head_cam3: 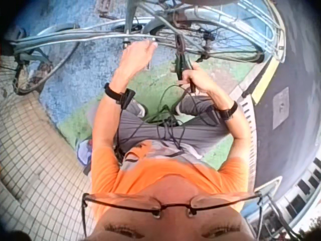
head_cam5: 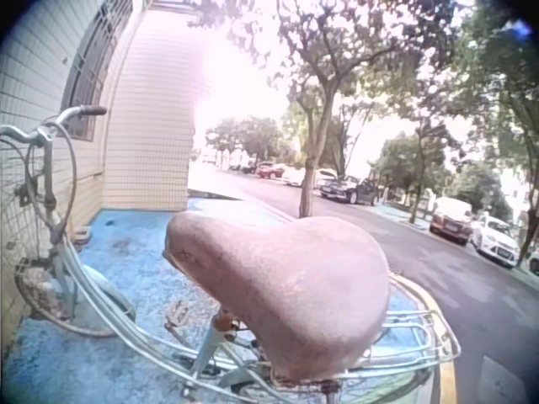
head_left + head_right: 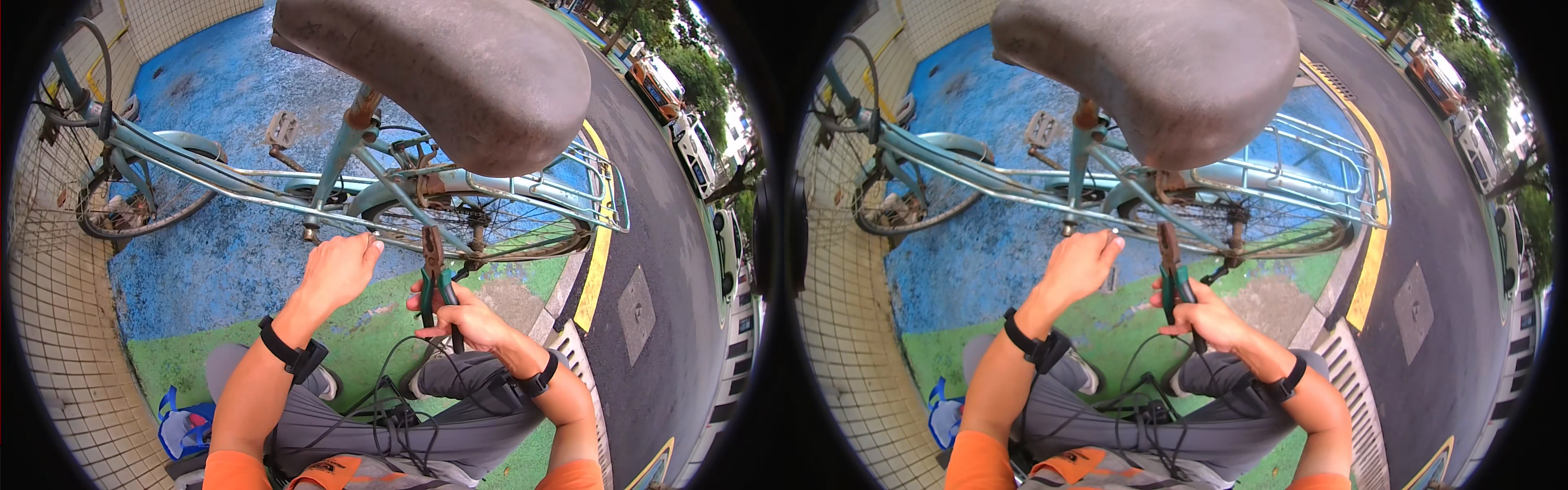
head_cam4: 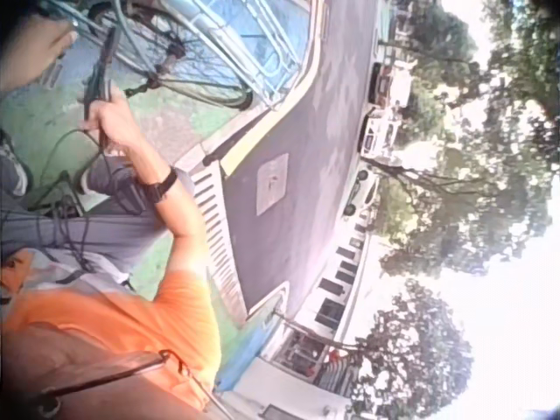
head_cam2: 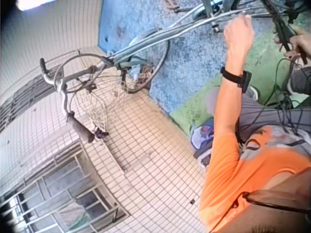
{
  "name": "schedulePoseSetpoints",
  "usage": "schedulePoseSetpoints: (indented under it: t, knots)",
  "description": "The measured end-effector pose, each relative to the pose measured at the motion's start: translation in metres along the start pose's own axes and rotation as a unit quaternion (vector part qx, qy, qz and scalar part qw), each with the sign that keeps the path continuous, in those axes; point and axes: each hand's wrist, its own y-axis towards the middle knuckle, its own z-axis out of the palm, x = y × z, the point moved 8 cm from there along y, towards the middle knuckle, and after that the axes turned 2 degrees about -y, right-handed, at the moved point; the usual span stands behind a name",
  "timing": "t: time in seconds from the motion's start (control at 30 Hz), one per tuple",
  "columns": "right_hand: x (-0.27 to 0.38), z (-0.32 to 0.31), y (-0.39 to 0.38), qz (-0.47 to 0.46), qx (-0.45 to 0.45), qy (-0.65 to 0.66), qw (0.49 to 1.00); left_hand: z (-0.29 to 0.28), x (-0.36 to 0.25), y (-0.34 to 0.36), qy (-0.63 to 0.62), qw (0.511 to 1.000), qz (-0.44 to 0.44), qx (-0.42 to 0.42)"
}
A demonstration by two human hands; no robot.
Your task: The person uses an allen key and a wrench to loosen and remove a brake component from the frame of a bicycle, then picks up a new brake caliper from a bag and begins to align it onto the frame by hand before tightening a screw with the allen key.
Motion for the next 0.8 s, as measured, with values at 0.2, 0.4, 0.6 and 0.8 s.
schedulePoseSetpoints:
  t: [0.2,0.4,0.6,0.8]
  knots:
    - [0.064,-0.009,-0.003,-0.052,-0.057,0.012,0.997,0.006,-0.023,0.000,-0.032,0.999,0.015,0.029]
    - [0.080,-0.014,0.005,0.048,0.026,0.010,0.998,0.003,-0.024,0.004,-0.027,0.999,0.020,0.020]
    - [0.094,-0.020,0.006,0.064,0.049,-0.003,0.997,0.005,-0.031,0.009,-0.028,0.999,0.029,0.009]
    - [0.099,-0.020,0.008,0.049,0.058,-0.039,0.996,0.006,-0.030,0.010,-0.025,0.999,0.035,0.011]
